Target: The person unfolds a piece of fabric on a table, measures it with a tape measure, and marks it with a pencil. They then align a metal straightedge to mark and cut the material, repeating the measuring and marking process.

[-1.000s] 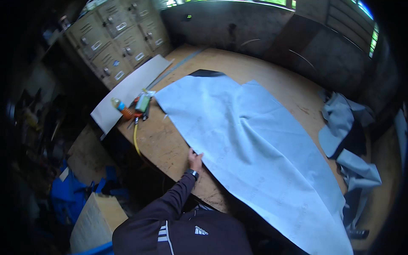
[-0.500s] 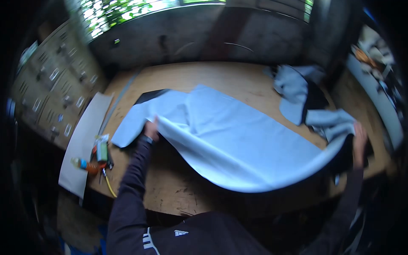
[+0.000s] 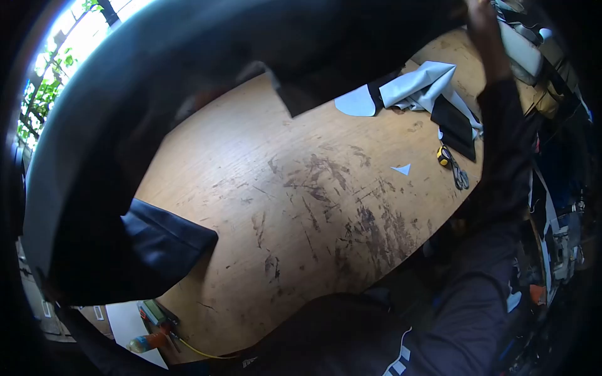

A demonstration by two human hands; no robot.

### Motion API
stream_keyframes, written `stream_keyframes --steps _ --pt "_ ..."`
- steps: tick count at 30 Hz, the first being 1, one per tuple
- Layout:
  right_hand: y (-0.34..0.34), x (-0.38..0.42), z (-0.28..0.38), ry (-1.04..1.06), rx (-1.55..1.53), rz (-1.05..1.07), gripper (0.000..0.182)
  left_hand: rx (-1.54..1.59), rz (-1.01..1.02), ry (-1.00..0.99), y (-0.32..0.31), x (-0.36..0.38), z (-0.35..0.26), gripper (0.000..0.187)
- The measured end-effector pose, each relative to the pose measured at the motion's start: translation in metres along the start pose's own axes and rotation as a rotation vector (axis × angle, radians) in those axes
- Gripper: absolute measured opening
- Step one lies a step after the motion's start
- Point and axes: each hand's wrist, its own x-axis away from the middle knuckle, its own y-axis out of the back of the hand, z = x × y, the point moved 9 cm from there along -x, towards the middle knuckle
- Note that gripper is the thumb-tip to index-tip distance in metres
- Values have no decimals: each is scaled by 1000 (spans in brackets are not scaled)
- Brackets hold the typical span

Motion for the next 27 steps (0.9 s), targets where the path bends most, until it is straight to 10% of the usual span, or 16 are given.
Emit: stream_keyframes --steps 2,3,5,10,27 --pt "-52 94 9 70 43 157 44 -244 106 -93 -17 50 6 53" --pt "-73 154 1 37 106 201 45 164 135 182 -40 81 45 53" --pt "-106 265 -29 -267 -28 190 47 650 -26 603 -68 148 130 52" --pt "-131 604 -120 -1084 -44 278 26 574 -86 812 -118 277 198 52" --pt "-22 743 -91 -1468 38 76 26 417 -76 1110 -177 505 218 49"
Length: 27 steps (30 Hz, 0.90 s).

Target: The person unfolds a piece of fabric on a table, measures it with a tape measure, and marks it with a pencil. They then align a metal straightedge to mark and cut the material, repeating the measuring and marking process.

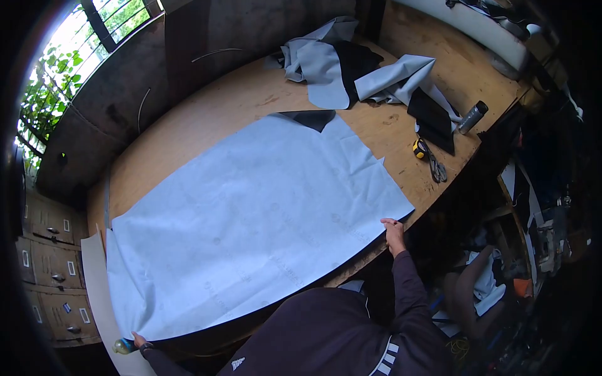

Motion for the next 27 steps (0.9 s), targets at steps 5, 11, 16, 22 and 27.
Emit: stream_keyframes --steps 5,11,16,22,27 --pt "32 -11 2 44 -22 -123 25 -66 -30 76 -7 20 61 48" --pt "55 -12 15 -203 126 -151 23 -118 -48 137 -9 38 111 47" --pt "70 -45 37 44 288 -236 23 -133 -53 160 0 55 140 46" --pt "97 -74 -17 -45 -12 -204 27 -116 -15 158 24 73 168 45" --pt "117 -87 -14 -162 -36 -228 23 -84 -68 171 65 71 199 43"
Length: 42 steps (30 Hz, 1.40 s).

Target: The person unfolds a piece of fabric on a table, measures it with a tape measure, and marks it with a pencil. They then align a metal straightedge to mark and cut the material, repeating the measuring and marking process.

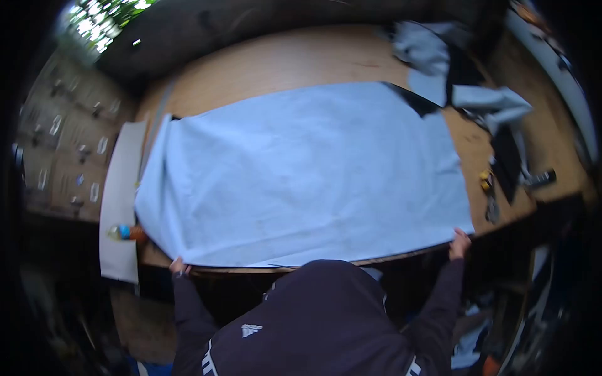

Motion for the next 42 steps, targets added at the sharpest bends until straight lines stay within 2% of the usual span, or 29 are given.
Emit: stream_keyframes --steps 1,3,5,6,8,9,10,11,12,13,15,16,17,19,22,25,26,28,29,31,32,33,34,36,39,40,41,42 --pt "8 -16 -6 15 171 -31 28 -21 -42 2 -3 5 -1 43" --pt "10 -45 -24 16 225 78 29 -88 -49 29 -11 23 -3 37" --pt "-1 -32 -18 -40 154 78 28 -184 5 27 -12 10 4 36" --pt "9 -31 -18 -71 123 54 28 -123 -22 8 -8 11 15 37" --pt "3 -19 -18 -88 0 172 24 -28 -17 10 -10 0 18 39" --pt "7 -19 -23 -65 -97 182 22 -80 -23 -36 -9 9 12 37" --pt "10 -7 -14 -72 -11 141 22 -88 -111 -33 -8 1 11 32" --pt "15 -5 -14 -52 42 160 23 -88 -60 -54 -18 3 8 30" --pt "16 7 -5 -59 175 83 24 -357 148 13 -32 6 -5 33" --pt "19 10 -4 -23 167 63 22 -170 -97 -138 -21 17 -4 34" --pt "27 19 5 -46 278 9 13 -196 -228 -195 -16 27 -11 33" --pt "33 20 10 -51 302 -2 12 -163 -216 -127 -20 26 -10 36" --pt "41 17 18 -28 384 -37 11 -105 -235 -156 -23 31 -12 37" --pt "55 -12 24 117 285 -69 10 -64 -302 -244 -23 44 -16 38" --pt "62 -27 67 143 255 -76 14 -340 -499 -513 -25 77 -25 41" --pt "50 -84 105 338 477 -88 24 -612 -766 -687 -50 146 -6 47" --pt "42 -99 119 380 545 -85 28 -534 -717 -751 -70 168 9 51" --pt "20 -118 159 468 685 -62 38 -571 -569 -1146 -147 245 35 47" --pt "9 -132 172 517 696 -27 43 -521 -350 -1073 -194 300 49 48" --pt "-12 -155 190 614 718 58 52 -463 -15 -1121 -286 395 85 51" --pt "-20 -162 200 582 837 100 69 -401 158 -1042 -330 453 99 53" --pt "-23 -165 208 560 884 112 73 -549 226 -1122 -366 521 105 55" --pt "-26 -170 214 534 929 118 77 -562 341 -1091 -396 569 114 55" --pt "-37 -187 212 510 990 144 84 -630 507 -1101 -439 631 137 53" --pt "-44 -190 223 573 1057 145 74 -795 582 -1266 -476 701 163 46" --pt "-43 -208 212 694 930 204 70 -783 647 -1291 -486 720 177 44" --pt "-45 -190 223 744 780 283 59 -792 625 -1323 -486 722 177 42" --pt "-57 -179 225 666 476 495 53 -849 630 -1294 -486 728 175 43"
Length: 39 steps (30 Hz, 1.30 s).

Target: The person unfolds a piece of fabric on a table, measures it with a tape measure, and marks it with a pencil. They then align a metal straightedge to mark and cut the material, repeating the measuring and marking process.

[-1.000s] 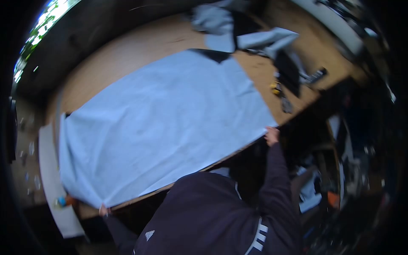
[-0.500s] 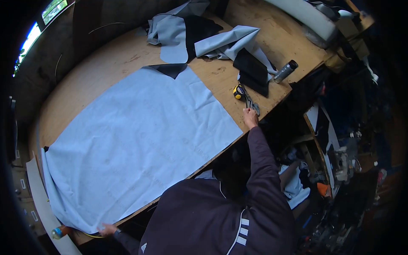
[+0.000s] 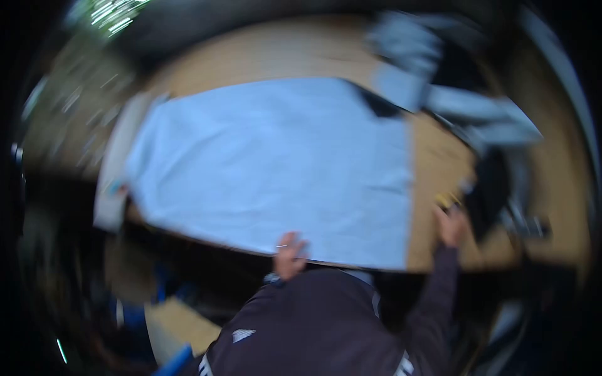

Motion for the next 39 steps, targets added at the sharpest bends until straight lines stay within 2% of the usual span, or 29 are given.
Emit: stream_keyframes --steps 1,2,3,4,5,7,10,11,12,13,14,15,16,17,18,19,20,21,23,25,27,29,32,35,37,39 --pt "-2 -7 -2 223 64 26 50 6 -14 21 -2 6 0 41" --pt "4 -19 -33 154 227 -16 56 59 -38 49 -1 10 0 39" --pt "10 -15 -23 71 372 -3 65 92 -78 31 -8 12 7 40" --pt "15 -14 -17 98 375 9 66 50 -52 88 -12 14 7 41" --pt "12 -24 -40 55 296 38 64 51 -29 99 -11 13 7 42" --pt "9 -19 -27 -3 331 52 54 5 -60 148 -7 12 6 38" --pt "-24 15 24 -19 92 236 47 588 103 335 -48 1 24 42" --pt "-55 28 29 -47 -102 372 45 867 121 434 -61 -5 24 46" --pt "-80 65 78 59 -290 506 50 1150 148 532 -76 -11 16 50" --pt "-109 118 141 353 87 624 53 1444 225 615 -94 -9 -3 54" --pt "-130 149 169 422 326 719 62 1589 277 634 -85 -12 -22 66" --pt "-150 180 189 536 307 831 73 1780 288 572 -70 -11 -45 70" --pt "-169 204 187 538 331 914 77 1896 311 468 -74 -10 -55 69" --pt "-163 236 224 593 367 986 74 1995 190 445 -97 -9 -45 62" --pt "-172 242 206 655 205 1012 73 1946 182 520 -81 -4 -53 57" --pt "-177 245 205 695 283 1067 73 1909 116 579 -69 -1 -53 57" --pt "-177 242 205 659 359 1105 69 1882 42 615 -87 6 -30 57" --pt "-174 228 193 690 285 1023 57 1803 -10 668 -82 13 -23 57" --pt "-174 173 158 518 252 915 45 1722 -52 643 -82 19 -7 56" --pt "-181 86 114 516 -6 717 33 1599 -128 661 -79 23 6 53" --pt "-174 3 81 -129 -330 702 26 1519 -150 694 -84 27 16 52" --pt "-163 -74 76 -244 -518 507 25 1460 -166 726 -90 27 20 50" --pt "-172 -179 68 -456 -846 410 29 1410 -217 760 -88 28 18 51" --pt "-192 -256 81 -470 -1029 447 40 1356 -226 822 -89 32 21 49" --pt "-230 -316 71 -508 -1035 605 43 1392 -278 938 -94 41 27 48" --pt "-258 -376 71 -587 -1203 567 44 1355 -272 992 -100 50 37 46"
